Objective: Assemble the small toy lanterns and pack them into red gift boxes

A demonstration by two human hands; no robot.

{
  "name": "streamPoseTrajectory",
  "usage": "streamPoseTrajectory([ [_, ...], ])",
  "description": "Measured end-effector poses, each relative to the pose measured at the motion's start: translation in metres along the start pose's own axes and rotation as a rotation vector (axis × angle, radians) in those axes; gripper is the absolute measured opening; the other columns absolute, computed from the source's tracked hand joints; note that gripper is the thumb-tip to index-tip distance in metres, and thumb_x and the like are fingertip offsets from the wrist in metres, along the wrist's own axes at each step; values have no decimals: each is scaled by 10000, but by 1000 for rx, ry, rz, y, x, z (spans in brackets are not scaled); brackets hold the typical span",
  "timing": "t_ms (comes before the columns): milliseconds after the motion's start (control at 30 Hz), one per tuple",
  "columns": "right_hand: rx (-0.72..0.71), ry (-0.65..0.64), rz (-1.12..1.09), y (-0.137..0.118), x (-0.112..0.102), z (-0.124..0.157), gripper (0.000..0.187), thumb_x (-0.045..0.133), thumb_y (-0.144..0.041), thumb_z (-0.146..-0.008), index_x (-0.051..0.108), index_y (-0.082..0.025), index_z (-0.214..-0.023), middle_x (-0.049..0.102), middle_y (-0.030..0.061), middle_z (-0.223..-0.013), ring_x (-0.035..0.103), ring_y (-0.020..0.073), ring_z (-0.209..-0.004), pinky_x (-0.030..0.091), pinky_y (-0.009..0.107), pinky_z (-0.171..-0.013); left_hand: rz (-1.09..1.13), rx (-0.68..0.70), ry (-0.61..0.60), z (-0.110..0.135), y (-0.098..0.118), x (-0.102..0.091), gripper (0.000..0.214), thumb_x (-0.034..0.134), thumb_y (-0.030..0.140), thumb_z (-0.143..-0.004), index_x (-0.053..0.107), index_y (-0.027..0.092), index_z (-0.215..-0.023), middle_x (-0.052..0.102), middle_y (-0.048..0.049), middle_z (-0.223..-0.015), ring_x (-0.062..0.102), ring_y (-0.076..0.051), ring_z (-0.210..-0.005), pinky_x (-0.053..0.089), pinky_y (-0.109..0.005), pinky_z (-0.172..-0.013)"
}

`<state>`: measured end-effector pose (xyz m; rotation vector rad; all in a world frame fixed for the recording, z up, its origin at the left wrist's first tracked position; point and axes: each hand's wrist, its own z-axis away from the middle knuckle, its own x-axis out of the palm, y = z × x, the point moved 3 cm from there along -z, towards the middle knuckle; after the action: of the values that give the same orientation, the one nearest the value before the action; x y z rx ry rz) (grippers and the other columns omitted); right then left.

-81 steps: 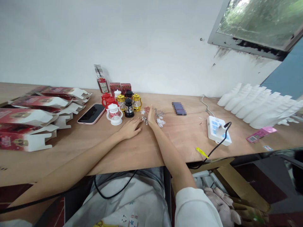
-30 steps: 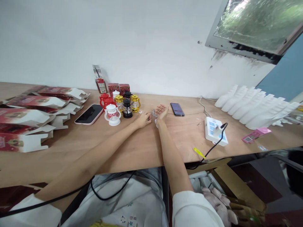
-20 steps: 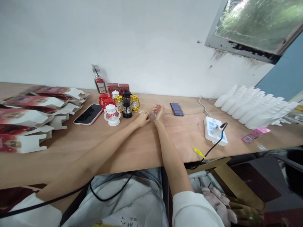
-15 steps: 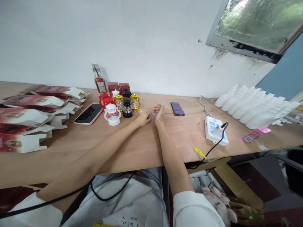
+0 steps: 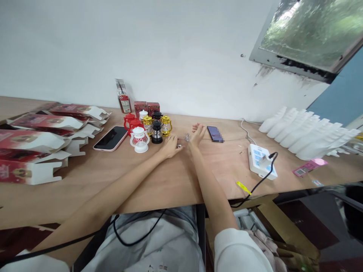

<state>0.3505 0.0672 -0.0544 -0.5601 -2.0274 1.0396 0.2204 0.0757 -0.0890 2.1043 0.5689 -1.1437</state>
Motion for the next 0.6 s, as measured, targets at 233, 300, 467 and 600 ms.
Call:
streamPoseTrajectory([
  [233, -108, -261, 20, -19, 59, -14, 106, 420, -328, -883, 462, -243, -837, 558, -57, -757, 562, 96, -751, 451, 251, -790, 235, -97, -46, -1, -5, 4, 630, 701, 429, -676, 462, 73, -1137, 549, -200, -1178, 521, -310, -1107, 408, -409, -947],
  [300, -136, -394, 27, -26, 87, -20, 84, 436, -317, -882, 472, -249, -847, 559, -46, -800, 558, 105, -839, 432, 283, -891, 284, -99, -40, -1, -6, 5, 612, 719, 382, -660, 465, 97, -1138, 563, -174, -1168, 534, -293, -1093, 425, -393, -928],
  [467, -264, -793, 262, -30, 156, -27, 149, 536, -96, -758, 554, -211, -851, 615, 13, -919, 501, 195, -1084, 266, 457, -1088, 357, -25, -23, -1, -9, 3, 540, 705, 299, -665, 477, 124, -1122, 573, -139, -1169, 536, -258, -1093, 423, -374, -936],
  [600, -241, -991, 639, -12, 194, -25, 338, 526, -26, -670, 591, -171, -968, 621, 60, -1112, 383, 293, -1261, 128, 607, -1102, 320, -8, -13, 3, -7, -1, 561, 699, 282, -657, 464, 101, -1133, 546, -161, -1208, 508, -258, -1148, 397, -364, -980],
])
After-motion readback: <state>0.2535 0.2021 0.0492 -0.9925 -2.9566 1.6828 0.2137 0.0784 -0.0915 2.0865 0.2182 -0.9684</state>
